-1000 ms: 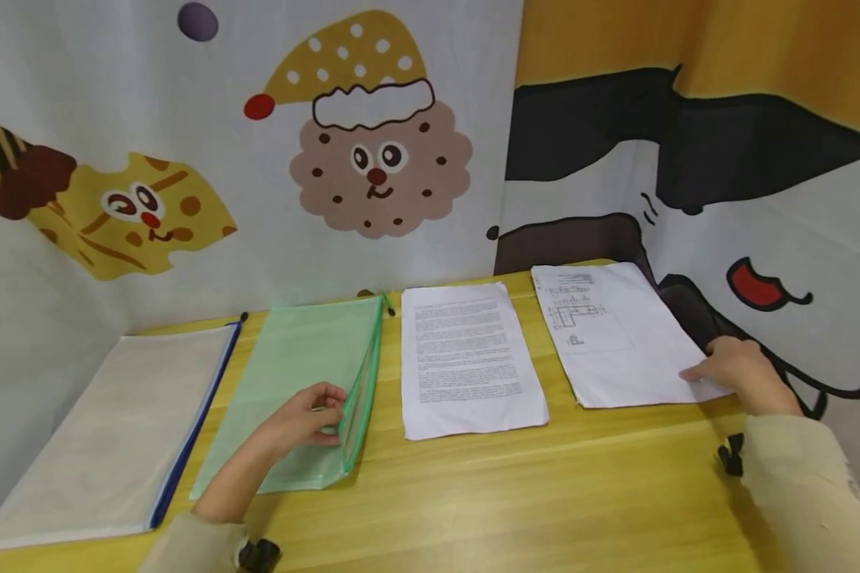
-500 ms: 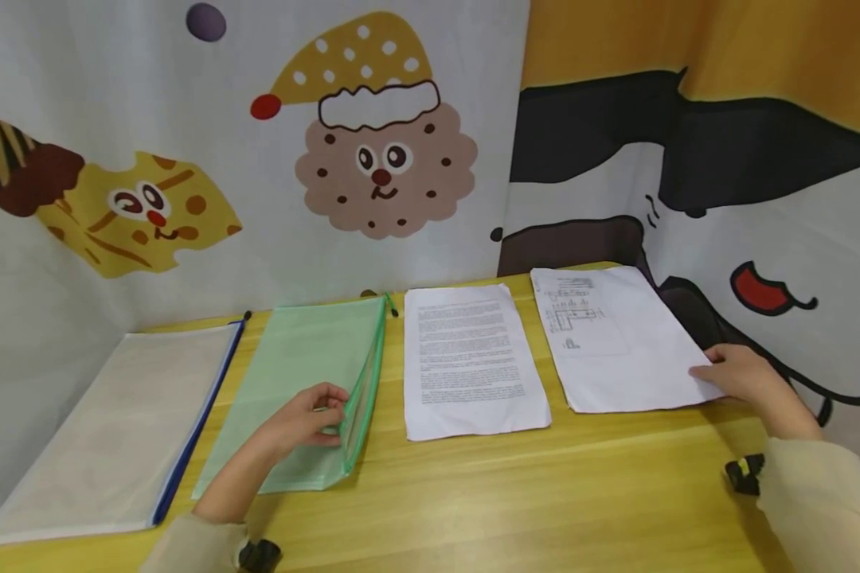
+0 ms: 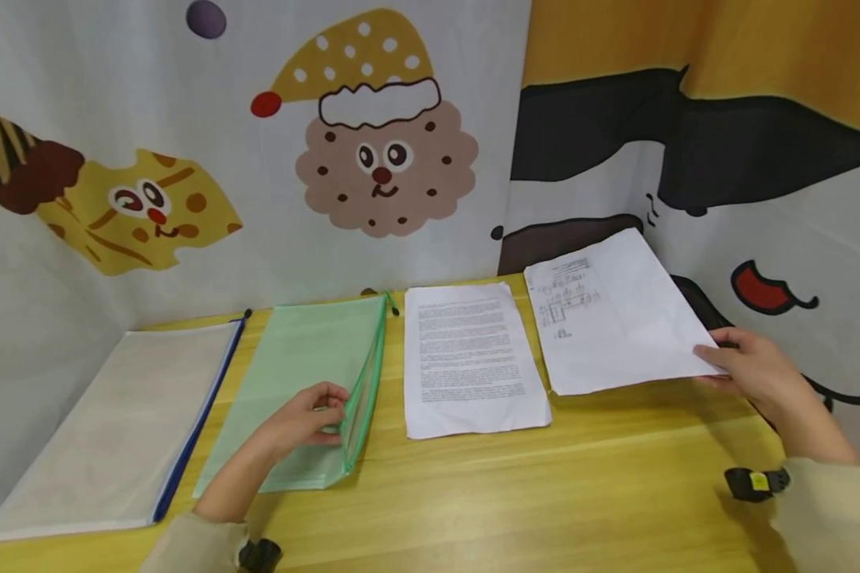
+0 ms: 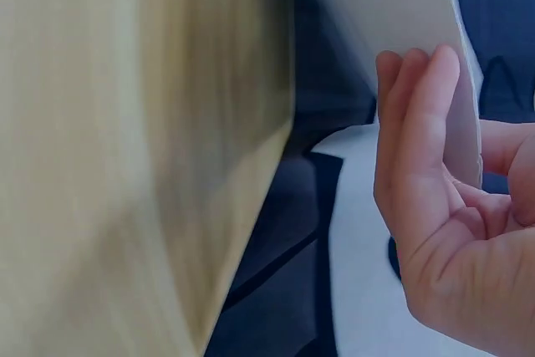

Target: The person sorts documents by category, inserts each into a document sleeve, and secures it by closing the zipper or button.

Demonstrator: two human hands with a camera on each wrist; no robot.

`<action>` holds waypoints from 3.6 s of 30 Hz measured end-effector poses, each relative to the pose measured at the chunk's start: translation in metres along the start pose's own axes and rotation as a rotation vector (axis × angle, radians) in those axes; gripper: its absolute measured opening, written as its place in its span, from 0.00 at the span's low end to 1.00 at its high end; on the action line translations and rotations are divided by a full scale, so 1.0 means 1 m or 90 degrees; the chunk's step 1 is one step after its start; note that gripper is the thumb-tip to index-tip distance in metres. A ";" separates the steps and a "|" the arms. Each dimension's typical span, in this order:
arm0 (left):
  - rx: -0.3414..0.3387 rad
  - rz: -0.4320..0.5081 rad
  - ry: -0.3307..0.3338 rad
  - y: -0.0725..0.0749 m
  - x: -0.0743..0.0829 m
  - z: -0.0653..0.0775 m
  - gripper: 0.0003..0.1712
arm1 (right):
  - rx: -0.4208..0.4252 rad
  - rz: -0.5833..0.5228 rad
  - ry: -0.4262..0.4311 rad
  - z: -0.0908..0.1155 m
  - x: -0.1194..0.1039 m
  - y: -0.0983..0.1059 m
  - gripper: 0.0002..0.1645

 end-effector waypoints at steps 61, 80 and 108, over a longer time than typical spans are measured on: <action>0.000 0.043 -0.019 -0.003 0.010 0.002 0.18 | -0.227 -0.097 0.145 0.005 -0.131 -0.133 0.24; -0.011 0.013 -0.038 -0.009 0.014 0.000 0.19 | -0.194 -0.154 0.144 0.001 -0.157 -0.173 0.26; 0.023 0.009 -0.017 -0.020 0.011 -0.007 0.15 | -0.202 -0.209 0.145 0.005 -0.164 -0.206 0.23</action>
Point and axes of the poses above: each hand's wrist, its own z-axis away from the middle knuckle, its own y-axis out of the back of the hand, x = y × z, the point moved 5 cm from there along -z, towards the middle knuckle, and after that the axes turned 6 degrees about -x, right-handed, at the moved point
